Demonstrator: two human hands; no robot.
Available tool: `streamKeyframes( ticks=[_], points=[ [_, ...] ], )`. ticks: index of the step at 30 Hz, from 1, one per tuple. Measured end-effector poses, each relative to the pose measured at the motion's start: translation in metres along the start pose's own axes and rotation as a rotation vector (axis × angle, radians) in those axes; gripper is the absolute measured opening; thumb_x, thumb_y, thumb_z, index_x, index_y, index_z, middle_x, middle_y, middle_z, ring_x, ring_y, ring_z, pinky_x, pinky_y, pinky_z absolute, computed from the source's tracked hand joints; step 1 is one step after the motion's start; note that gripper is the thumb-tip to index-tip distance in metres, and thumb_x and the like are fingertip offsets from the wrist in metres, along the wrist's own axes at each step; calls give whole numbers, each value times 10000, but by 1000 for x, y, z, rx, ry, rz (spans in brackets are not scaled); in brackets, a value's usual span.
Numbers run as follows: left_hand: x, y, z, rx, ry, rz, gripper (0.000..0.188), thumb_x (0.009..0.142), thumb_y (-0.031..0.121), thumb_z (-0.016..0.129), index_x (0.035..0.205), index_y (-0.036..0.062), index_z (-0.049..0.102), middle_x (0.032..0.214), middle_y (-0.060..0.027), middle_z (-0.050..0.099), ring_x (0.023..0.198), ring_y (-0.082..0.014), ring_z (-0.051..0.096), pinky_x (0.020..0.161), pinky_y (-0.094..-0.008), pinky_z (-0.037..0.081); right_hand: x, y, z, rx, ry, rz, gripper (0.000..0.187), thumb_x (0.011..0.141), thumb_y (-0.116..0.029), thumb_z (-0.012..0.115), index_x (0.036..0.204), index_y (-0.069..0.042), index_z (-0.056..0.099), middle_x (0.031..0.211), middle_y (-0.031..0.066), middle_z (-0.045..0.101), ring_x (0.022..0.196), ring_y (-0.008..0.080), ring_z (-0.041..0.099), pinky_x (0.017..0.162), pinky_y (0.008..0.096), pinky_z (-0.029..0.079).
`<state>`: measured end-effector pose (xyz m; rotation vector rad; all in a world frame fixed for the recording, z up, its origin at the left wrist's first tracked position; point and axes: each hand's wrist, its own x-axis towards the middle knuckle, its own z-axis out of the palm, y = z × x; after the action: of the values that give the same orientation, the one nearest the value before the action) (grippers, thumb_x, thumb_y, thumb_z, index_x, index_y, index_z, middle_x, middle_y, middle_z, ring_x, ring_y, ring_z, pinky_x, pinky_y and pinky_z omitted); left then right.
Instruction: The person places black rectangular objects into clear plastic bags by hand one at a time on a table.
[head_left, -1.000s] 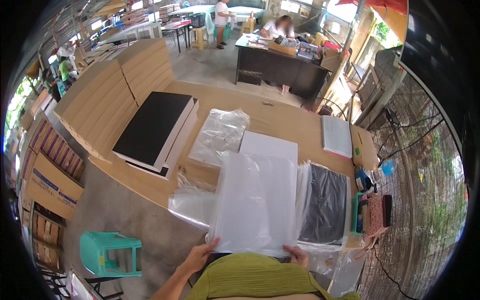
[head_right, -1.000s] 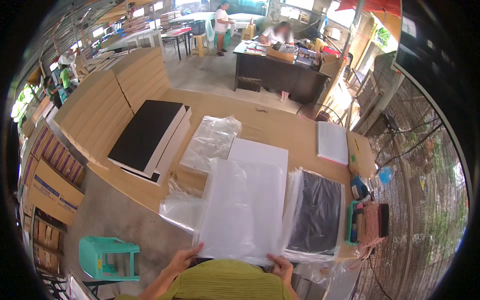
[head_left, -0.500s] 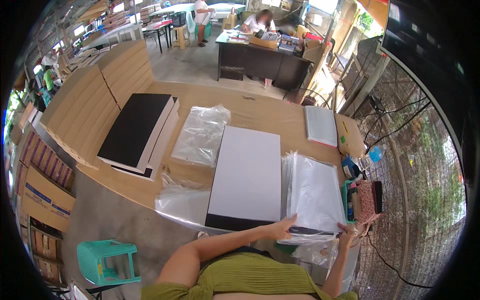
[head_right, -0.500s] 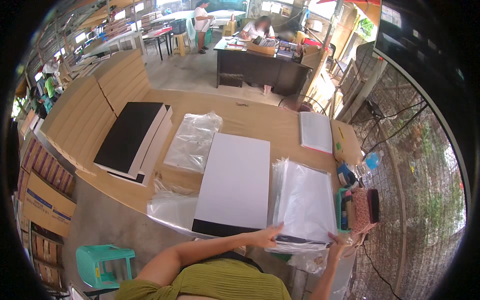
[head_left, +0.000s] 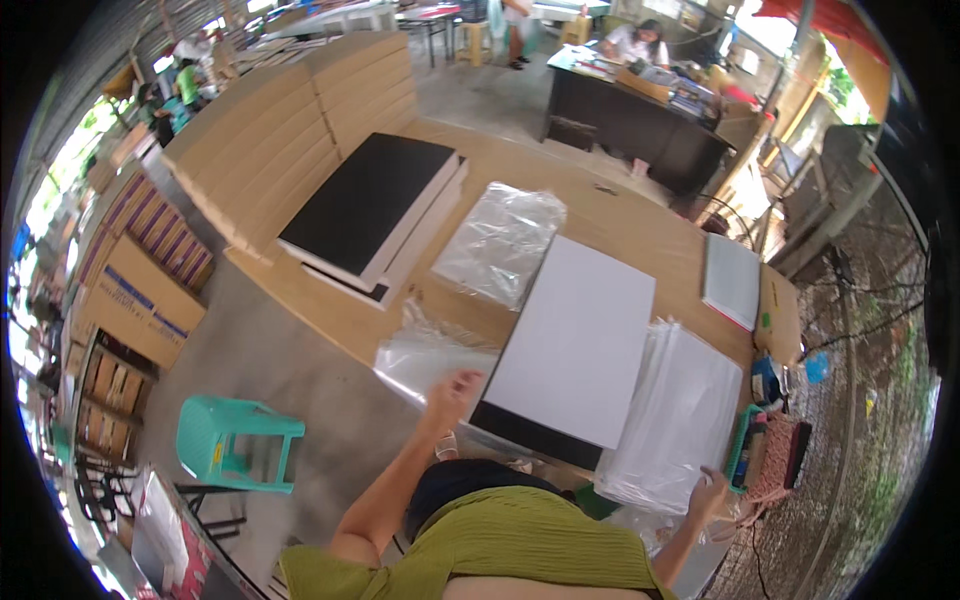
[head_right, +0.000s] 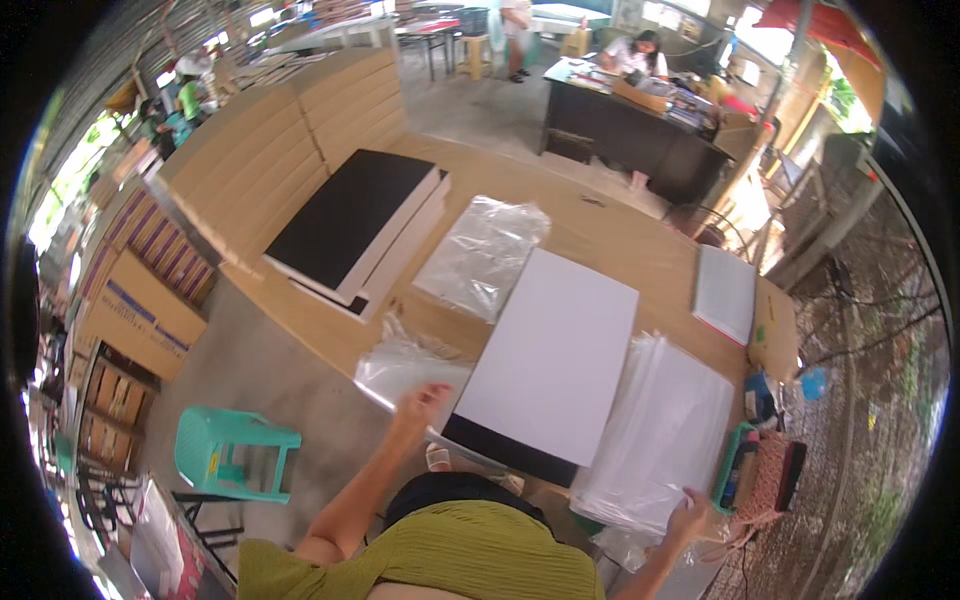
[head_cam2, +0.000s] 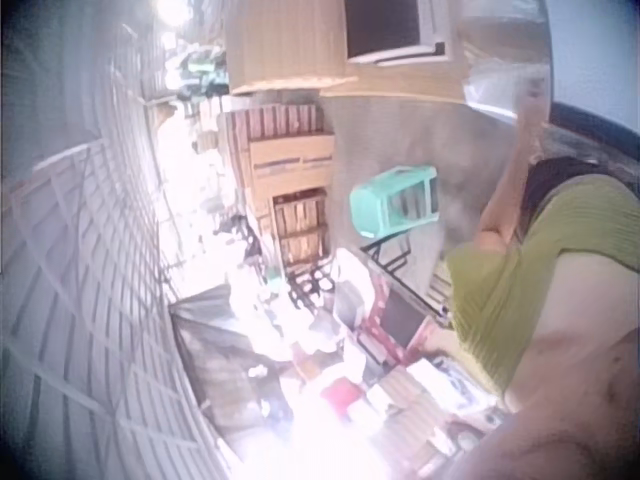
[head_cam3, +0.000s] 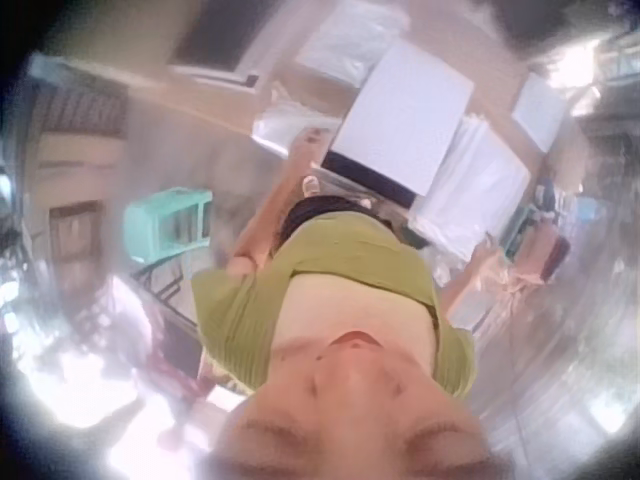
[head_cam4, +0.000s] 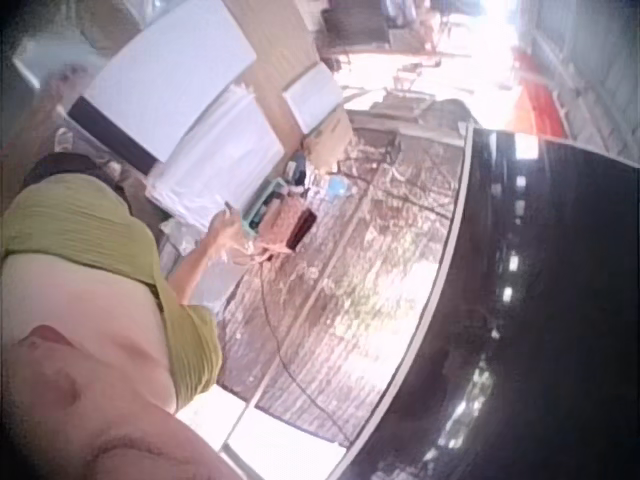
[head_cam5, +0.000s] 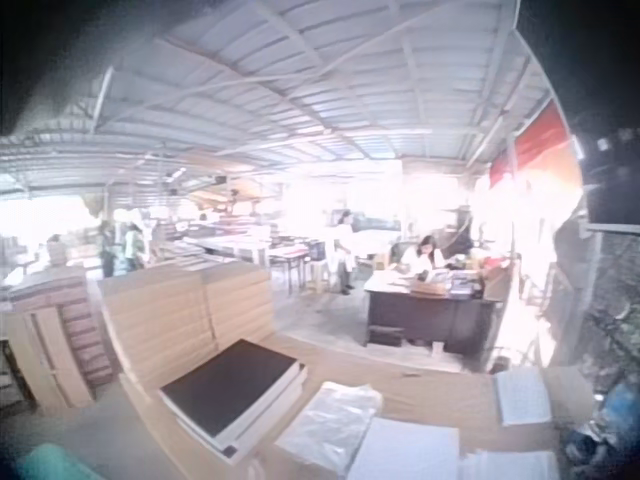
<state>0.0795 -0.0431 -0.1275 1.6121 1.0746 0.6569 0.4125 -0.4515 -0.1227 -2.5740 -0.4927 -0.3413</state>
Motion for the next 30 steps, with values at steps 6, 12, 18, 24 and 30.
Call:
streamKeyframes(
  ticks=[6,12,18,24,30],
  points=[
    [34,-116,-85,704,803,50,106,752,160,670,835,107,710,1093,-59,531,1021,-264,504,839,-399,422,35,-211,39,503,-147,-334,206,757,87,607,894,-49,680,990,114,547,834,205,587,603,274,502],
    [26,-95,-96,742,748,-30,145,621,137,772,704,92,663,1185,-16,463,1086,-290,445,860,-451,383,15,-356,49,727,-452,-605,263,724,105,632,891,-90,690,1010,77,549,625,138,565,548,237,467],
    [5,-65,-137,167,378,46,275,626,164,792,818,72,618,818,-42,615,806,-225,598,731,-382,460,-30,-430,84,712,-868,-1030,192,730,-24,681,908,-97,682,1034,90,581,748,247,609,677,331,498],
    [4,20,-123,-53,199,32,240,716,66,758,821,37,544,656,-49,585,684,-126,598,633,-274,478,-72,-471,155,876,-953,-1146,223,719,-89,710,935,-108,662,1015,111,622,880,283,609,836,384,449],
    [6,0,-107,-342,168,109,224,755,58,733,939,44,606,731,-26,577,688,-62,555,613,-235,456,-77,-472,167,904,-974,-859,107,702,-43,718,797,-30,669,792,104,646,717,207,638,649,307,504]
  ],
)
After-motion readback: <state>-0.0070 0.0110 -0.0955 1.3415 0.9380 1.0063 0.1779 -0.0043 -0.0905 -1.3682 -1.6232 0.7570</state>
